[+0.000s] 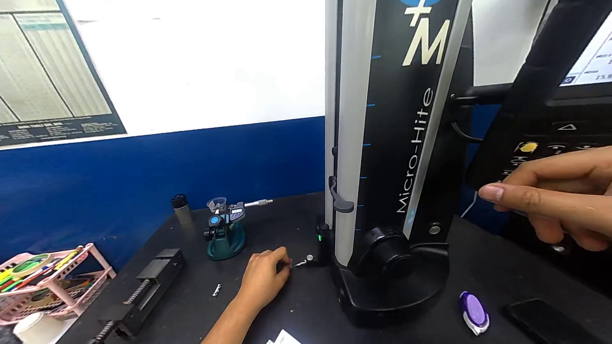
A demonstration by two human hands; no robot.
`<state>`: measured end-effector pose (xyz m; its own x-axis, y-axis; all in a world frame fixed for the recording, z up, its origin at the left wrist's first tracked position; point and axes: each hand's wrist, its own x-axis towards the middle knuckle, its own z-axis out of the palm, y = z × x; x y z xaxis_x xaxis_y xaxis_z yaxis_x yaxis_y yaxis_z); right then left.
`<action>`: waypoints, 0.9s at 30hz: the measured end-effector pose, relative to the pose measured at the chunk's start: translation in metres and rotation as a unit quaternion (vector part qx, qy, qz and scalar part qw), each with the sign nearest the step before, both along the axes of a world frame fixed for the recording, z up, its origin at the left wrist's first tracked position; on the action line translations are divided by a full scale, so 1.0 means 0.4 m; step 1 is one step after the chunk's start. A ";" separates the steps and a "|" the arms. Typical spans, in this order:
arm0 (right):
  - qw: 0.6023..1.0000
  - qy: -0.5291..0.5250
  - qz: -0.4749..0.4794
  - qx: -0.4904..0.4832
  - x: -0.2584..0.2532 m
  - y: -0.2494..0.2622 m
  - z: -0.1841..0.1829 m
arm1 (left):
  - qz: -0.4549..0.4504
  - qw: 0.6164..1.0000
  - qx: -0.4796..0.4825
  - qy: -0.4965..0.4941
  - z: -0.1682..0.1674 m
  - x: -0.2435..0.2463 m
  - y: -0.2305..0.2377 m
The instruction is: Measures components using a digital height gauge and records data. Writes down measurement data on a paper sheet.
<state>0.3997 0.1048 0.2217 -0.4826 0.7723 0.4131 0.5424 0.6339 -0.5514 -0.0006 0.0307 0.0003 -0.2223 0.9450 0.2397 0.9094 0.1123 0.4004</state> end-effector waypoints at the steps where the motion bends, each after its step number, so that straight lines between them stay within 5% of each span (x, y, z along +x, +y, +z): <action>1: 1.000 0.000 0.001 0.001 -0.001 -0.001 0.000 | 0.000 1.000 0.000 0.001 0.000 0.000 0.000; 27: 0.998 -0.006 0.049 0.033 -0.018 -0.006 0.001 | 0.004 1.000 0.009 -0.001 -0.004 -0.001 0.001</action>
<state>0.3926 0.1023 0.2220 -0.5594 0.6929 0.4548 0.4830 0.7185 -0.5005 -0.0008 0.0310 -0.0013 -0.2296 0.9387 0.2571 0.9079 0.1114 0.4041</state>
